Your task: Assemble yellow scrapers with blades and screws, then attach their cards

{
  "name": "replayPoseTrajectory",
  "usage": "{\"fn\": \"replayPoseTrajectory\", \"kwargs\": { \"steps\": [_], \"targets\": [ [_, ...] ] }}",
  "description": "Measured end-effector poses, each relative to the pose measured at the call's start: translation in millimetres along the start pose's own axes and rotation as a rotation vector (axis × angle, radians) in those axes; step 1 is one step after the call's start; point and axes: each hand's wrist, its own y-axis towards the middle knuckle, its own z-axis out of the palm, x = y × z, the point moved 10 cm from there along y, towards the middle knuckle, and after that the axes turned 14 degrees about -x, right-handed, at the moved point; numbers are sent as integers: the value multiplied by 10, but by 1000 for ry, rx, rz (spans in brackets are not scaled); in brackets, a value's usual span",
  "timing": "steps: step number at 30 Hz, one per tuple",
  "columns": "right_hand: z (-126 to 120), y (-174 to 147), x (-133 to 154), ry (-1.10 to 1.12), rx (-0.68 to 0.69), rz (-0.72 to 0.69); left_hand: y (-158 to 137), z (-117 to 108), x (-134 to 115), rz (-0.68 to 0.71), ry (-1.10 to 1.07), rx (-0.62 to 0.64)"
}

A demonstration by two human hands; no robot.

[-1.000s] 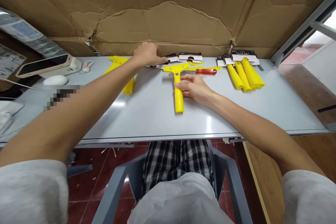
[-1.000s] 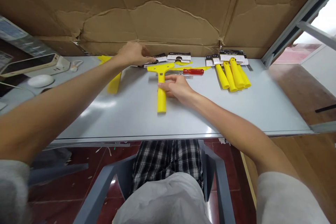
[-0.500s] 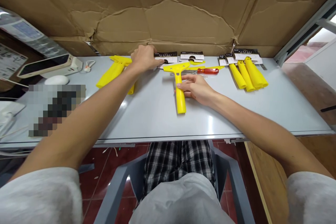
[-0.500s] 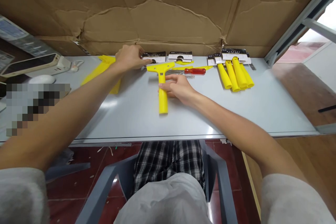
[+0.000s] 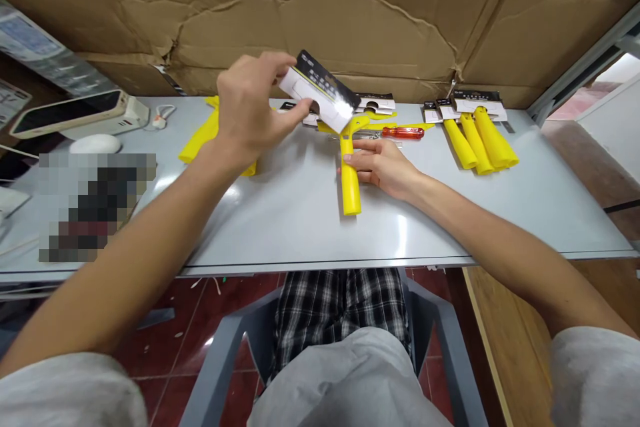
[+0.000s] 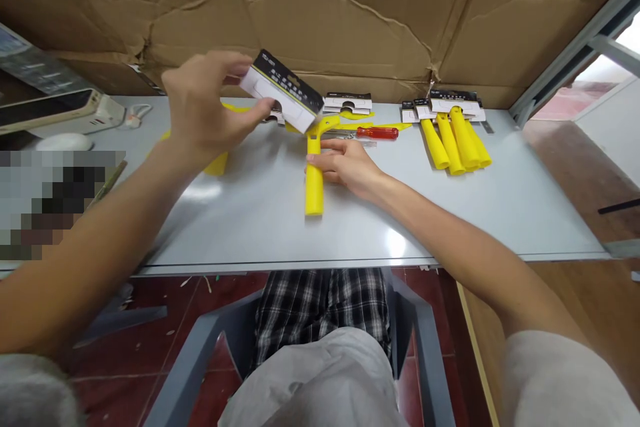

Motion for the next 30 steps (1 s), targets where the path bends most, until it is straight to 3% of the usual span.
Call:
{"fn": "replayPoseTrajectory", "kwargs": {
  "steps": [2,4,6,10,13,21,27,30],
  "targets": [
    [25,-20,16,-15,32,-25,-199,0,-253,401,212,13],
    [44,-39,38,-19,59,-55,-323,-12,-242,492,195,7],
    [47,-41,46,-19,66,-68,-342,3,-105,388,67,37],
    [11,-2,35,3,17,-40,-309,86,185,44,-156,104],
    [-48,34,69,12,-38,-46,-344,179,218,-98,-284,202],
    [-404,167,316,60,-214,-187,-559,402,281,-215,-228,580],
    [-667,201,548,123,-370,-298,-605,391,265,-202,-76,588],
    [-791,195,643,97,-452,-376,-625,402,220,-109,6,595]
  ]
}}
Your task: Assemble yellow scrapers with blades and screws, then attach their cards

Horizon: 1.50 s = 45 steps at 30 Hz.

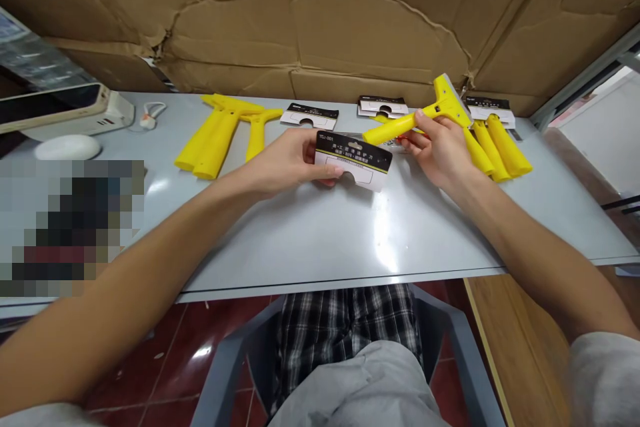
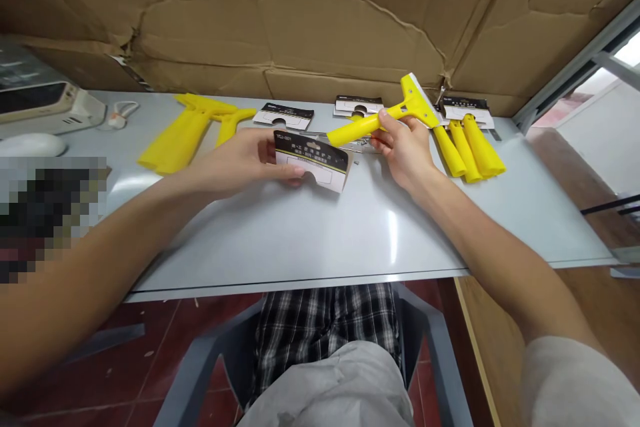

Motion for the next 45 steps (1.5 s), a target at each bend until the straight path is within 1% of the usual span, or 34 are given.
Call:
{"fn": "replayPoseTrajectory", "kwargs": {
  "steps": [2,5,9,13,18,23,26,32,39,42,45],
  "targets": [
    [-7,13,35,1,-3,-41,4,16,1,49,82,0],
    [5,-12,39,27,-6,-61,22,34,47,80,151,-10],
    [30,-62,16,36,-2,-67,28,77,36,126,58,-10],
    [23,-61,23,39,-1,-40,28,115,14,164,-43,9],
    [2,-61,81,100,-4,-32,60,92,51,164,-54,1],
    [128,-200,-95,43,80,56,65,49,97,101,-93,-74],
    [158,-264,-149,-14,92,72,25,43,76,75,-133,-124],
    [190,-331,-82,-4,117,77,-72,85,3,64,-160,-184],
    [211,-363,-21,-37,139,11,-127,66,21,27,-186,-292],
    [215,-373,27,-43,144,-30,-144,87,30,13,-214,-299],
    [173,-362,93,-63,105,-85,-142,100,35,20,-275,-299]
  ]
}}
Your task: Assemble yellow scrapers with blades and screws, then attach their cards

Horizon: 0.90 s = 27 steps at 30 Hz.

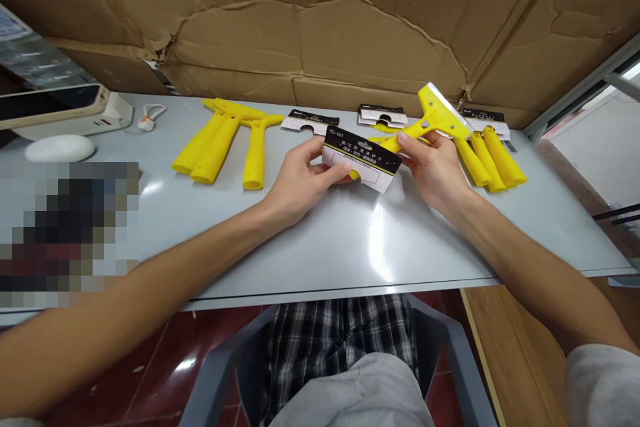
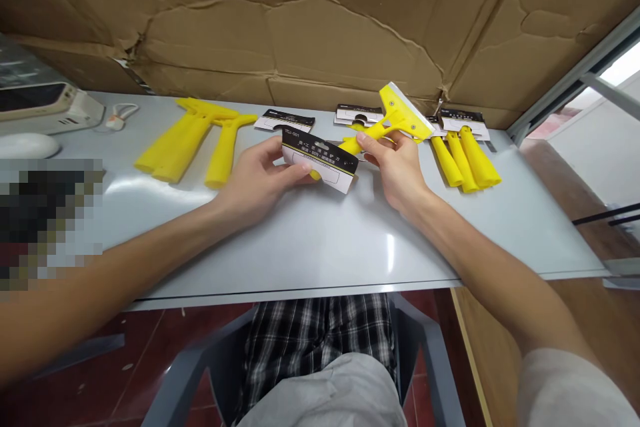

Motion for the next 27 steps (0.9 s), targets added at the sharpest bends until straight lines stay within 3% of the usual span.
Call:
{"fn": "replayPoseTrajectory", "kwargs": {
  "steps": [6,12,16,20,22,25,27],
  "targets": [
    [73,-124,-36,18,25,10,0,-34,-162,229,50,-42],
    [271,-414,-280,4,132,134,-95,50,-191,229,36,19],
    [256,-409,-316,22,115,150,-47,-28,-52,99,82,-38],
    [294,-373,-321,11,156,168,-120,210,235,-228,-54,234],
    [287,-337,-294,15,142,174,-142,267,283,-315,-138,291],
    [282,-299,-267,52,142,225,-57,179,297,-336,-221,174],
    [328,-329,-301,45,212,292,-18,123,301,-331,-253,100]
  ]
}}
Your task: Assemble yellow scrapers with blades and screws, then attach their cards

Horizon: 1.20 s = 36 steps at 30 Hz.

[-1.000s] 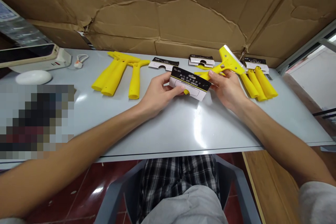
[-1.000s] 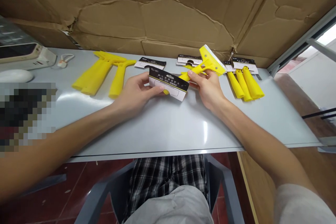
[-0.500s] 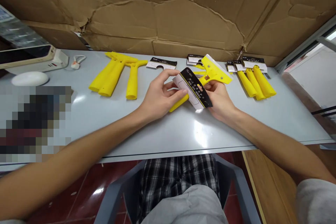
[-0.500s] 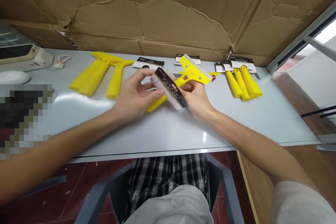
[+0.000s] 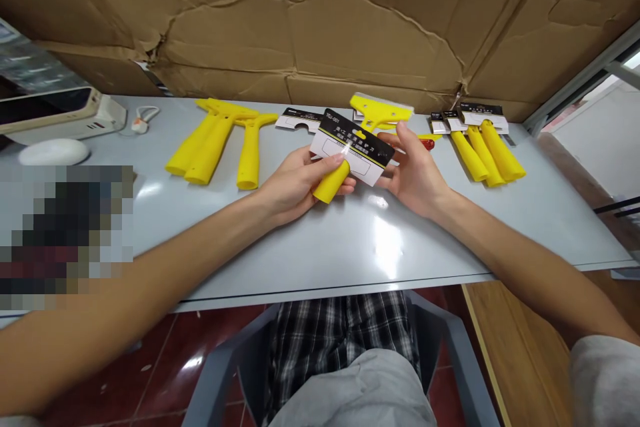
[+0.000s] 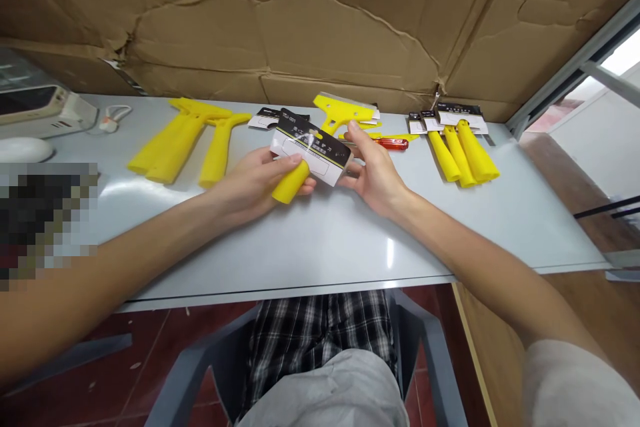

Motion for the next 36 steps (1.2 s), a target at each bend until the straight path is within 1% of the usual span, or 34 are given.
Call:
{"fn": "replayPoseTrajectory", "kwargs": {
  "steps": [2,4,5,8,12,14,17,19,21,23,26,28,32,34,36],
  "targets": [
    [53,-31,-60,-36,73,45,4,-21,-5,12,-26,-30],
    [80,-54,-91,-72,114,36,-14,5,11,13,-25,-10],
    [76,-52,-91,-81,114,20,-27,24,24,9,-15,7],
    [-7,13,-32,-58,49,-32,-61,59,85,-40,23,41],
    [-238,195,113,-11,-93,-71,-86,45,138,-114,67,47],
    [-366,279,196,-5,-164,-101,-117,71,156,-144,101,98],
    [-488,337,296,-17,-232,-153,-208,155,197,-194,186,237],
    [-488,332,314,-38,-229,-160,-266,208,203,-195,248,323],
    [-436,300,300,-53,-194,-149,-270,222,174,-161,283,346],
    [-359,251,261,-69,-147,-129,-201,179,98,-96,266,275],
    [-193,151,163,-105,-35,-98,-62,28,-53,20,196,78],
    [-92,75,89,-98,25,-75,-19,-44,-117,69,170,-13],
    [88,-89,-72,-52,124,-9,-25,-62,-162,104,93,-80],
    [182,-169,-155,-79,191,24,-25,-68,-154,102,73,-111],
    [220,-211,-221,-109,217,56,0,-101,-145,101,85,-158]
  ]
}}
